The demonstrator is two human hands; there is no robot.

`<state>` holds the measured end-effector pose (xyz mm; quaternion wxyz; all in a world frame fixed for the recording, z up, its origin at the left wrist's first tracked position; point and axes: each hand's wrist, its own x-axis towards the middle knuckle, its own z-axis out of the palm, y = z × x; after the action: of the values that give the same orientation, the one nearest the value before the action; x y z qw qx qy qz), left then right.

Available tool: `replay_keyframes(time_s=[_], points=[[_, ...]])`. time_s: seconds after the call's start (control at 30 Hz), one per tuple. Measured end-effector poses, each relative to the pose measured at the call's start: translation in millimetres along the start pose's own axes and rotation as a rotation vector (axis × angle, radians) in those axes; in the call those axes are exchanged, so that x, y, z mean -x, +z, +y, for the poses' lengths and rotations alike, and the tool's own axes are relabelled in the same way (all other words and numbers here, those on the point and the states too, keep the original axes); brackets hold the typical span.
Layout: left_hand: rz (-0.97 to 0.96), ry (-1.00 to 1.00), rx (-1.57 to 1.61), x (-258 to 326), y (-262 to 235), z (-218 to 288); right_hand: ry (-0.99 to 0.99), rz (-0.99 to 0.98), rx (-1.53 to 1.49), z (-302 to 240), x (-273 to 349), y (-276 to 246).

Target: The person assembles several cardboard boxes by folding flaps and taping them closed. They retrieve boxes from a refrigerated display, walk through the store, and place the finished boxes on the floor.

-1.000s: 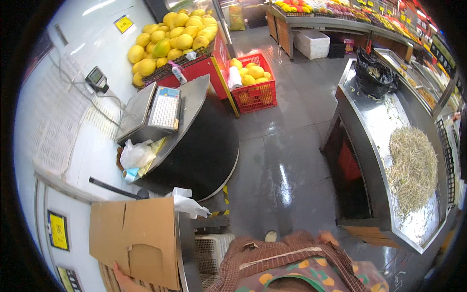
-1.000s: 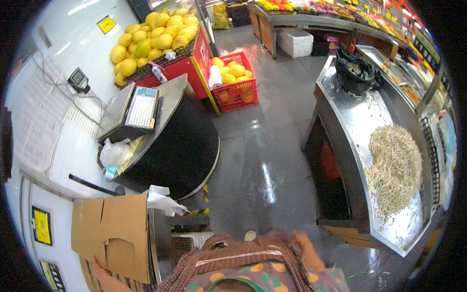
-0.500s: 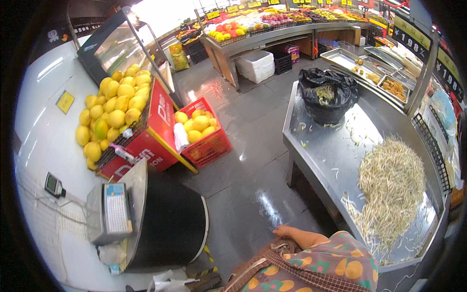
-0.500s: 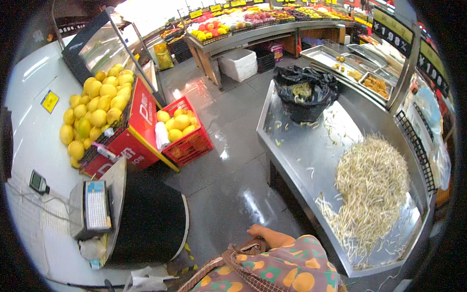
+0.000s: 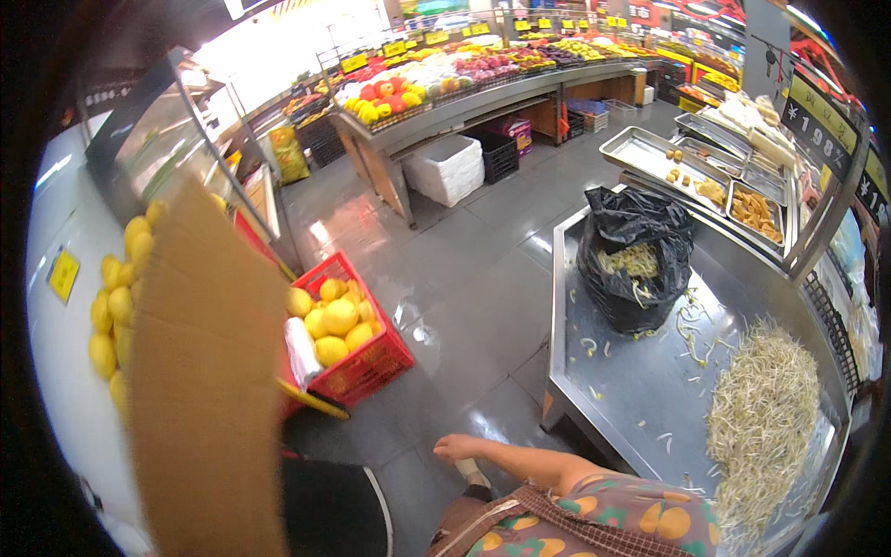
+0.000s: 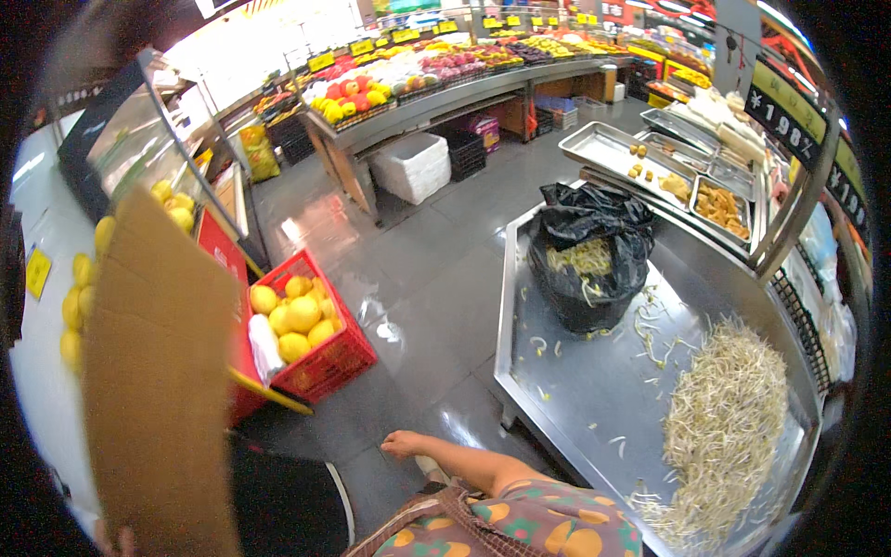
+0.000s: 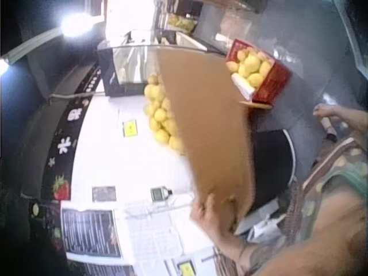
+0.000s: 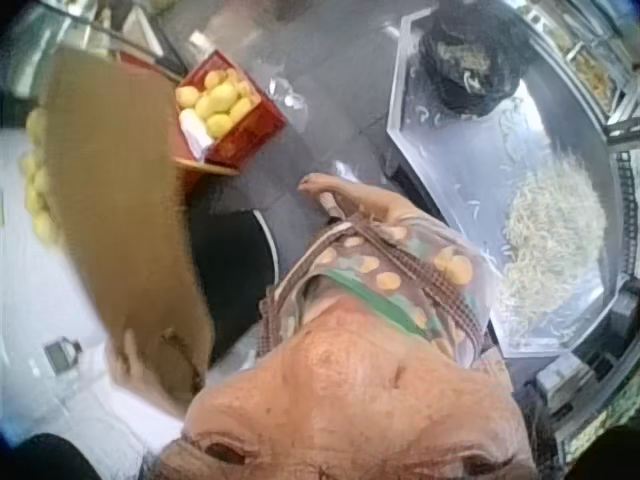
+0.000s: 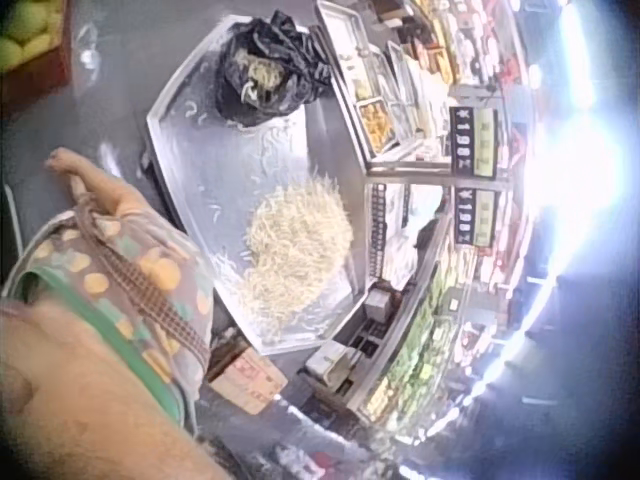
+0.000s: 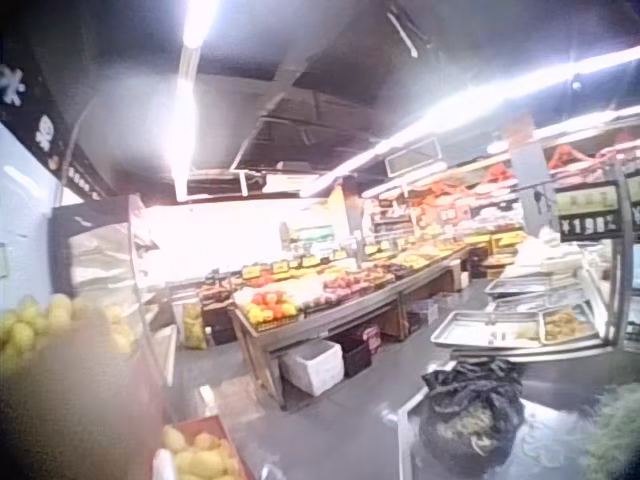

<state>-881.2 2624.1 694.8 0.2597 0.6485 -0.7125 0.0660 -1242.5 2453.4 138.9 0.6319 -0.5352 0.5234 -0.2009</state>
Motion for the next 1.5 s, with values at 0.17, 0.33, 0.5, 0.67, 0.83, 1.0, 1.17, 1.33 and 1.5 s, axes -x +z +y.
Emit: replay_keyframes(time_s=[0.17, 0.33, 0.5, 0.67, 0.83, 1.0, 1.17, 1.33, 1.5], points=[[-0.479, -0.048, 0.480, -202.0, 222.7, -10.9, 0.162, 0.194, -0.127, -43.3, -28.4, -144.8], [-0.571, 0.177, 0.326, -361.7, 383.1, 48.3, 0.313, 0.433, -0.364, -38.6, -42.9, -234.0], [-0.469, 0.165, 0.575, -500.6, 499.2, 90.6, 0.427, 0.458, -0.871, 9.1, -79.9, -300.4], [-0.379, -0.102, 0.654, -625.0, 562.3, 76.2, 0.507, 0.660, -0.915, -7.1, -180.9, -449.0], [-0.155, -0.242, 0.558, -708.6, 597.5, 50.7, 0.429, 0.524, -0.423, -106.4, -313.7, -622.3], [-0.036, -0.440, 0.503, -776.1, 656.7, 30.2, 0.301, 0.437, -0.411, -188.7, -458.8, -735.0], [-0.090, -0.570, 0.465, -902.2, 749.5, 0.6, 0.371, 0.186, -0.162, -247.4, -612.6, -790.9], [-0.075, -0.584, 0.608, -1108.0, 877.5, -43.8, 0.336, 0.196, -0.258, -331.9, -739.1, -843.3], [-0.028, -0.740, 1.165, -1300.5, 999.6, -76.2, 0.159, 0.215, -0.225, -408.7, -887.9, -915.5]])
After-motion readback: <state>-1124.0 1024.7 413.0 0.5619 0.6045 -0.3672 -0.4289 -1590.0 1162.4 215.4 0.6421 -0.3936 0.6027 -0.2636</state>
